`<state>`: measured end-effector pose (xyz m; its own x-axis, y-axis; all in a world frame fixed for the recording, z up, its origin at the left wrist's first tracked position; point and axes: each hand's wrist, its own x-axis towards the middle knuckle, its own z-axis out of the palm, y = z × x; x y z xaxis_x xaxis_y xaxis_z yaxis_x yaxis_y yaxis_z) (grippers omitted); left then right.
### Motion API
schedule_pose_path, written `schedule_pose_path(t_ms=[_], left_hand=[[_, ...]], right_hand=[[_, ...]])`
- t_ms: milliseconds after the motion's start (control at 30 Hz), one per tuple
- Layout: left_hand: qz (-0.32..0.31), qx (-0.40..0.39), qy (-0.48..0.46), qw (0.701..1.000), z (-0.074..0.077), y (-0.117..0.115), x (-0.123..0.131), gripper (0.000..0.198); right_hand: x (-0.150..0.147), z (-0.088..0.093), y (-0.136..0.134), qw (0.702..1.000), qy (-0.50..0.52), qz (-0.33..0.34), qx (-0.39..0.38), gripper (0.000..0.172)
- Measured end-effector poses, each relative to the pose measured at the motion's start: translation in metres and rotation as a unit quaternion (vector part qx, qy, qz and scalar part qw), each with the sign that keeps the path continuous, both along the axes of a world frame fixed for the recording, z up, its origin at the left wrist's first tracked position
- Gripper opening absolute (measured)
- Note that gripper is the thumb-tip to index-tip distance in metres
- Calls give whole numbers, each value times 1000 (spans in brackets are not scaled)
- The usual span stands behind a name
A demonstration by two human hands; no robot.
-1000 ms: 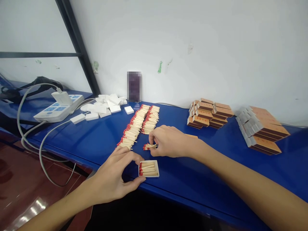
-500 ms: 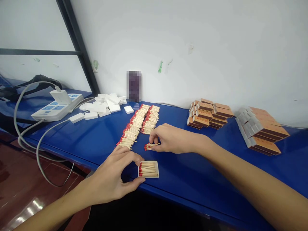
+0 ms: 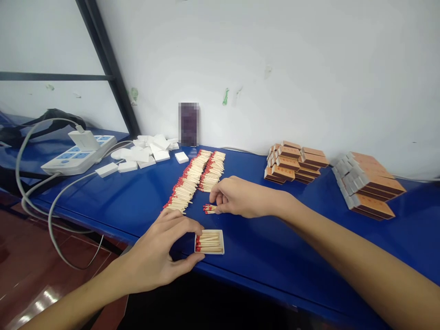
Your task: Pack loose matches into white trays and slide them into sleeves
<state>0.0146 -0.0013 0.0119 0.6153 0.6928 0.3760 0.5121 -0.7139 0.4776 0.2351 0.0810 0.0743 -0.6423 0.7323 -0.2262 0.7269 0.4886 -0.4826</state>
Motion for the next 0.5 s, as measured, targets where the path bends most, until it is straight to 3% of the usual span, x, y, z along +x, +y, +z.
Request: schedule_pose_path(t_ms=[500], left_hand=[[-5,4,4,1000,0,0,0,18]], right_hand=[[-2,4,-6,1000,-20,15,17,15]])
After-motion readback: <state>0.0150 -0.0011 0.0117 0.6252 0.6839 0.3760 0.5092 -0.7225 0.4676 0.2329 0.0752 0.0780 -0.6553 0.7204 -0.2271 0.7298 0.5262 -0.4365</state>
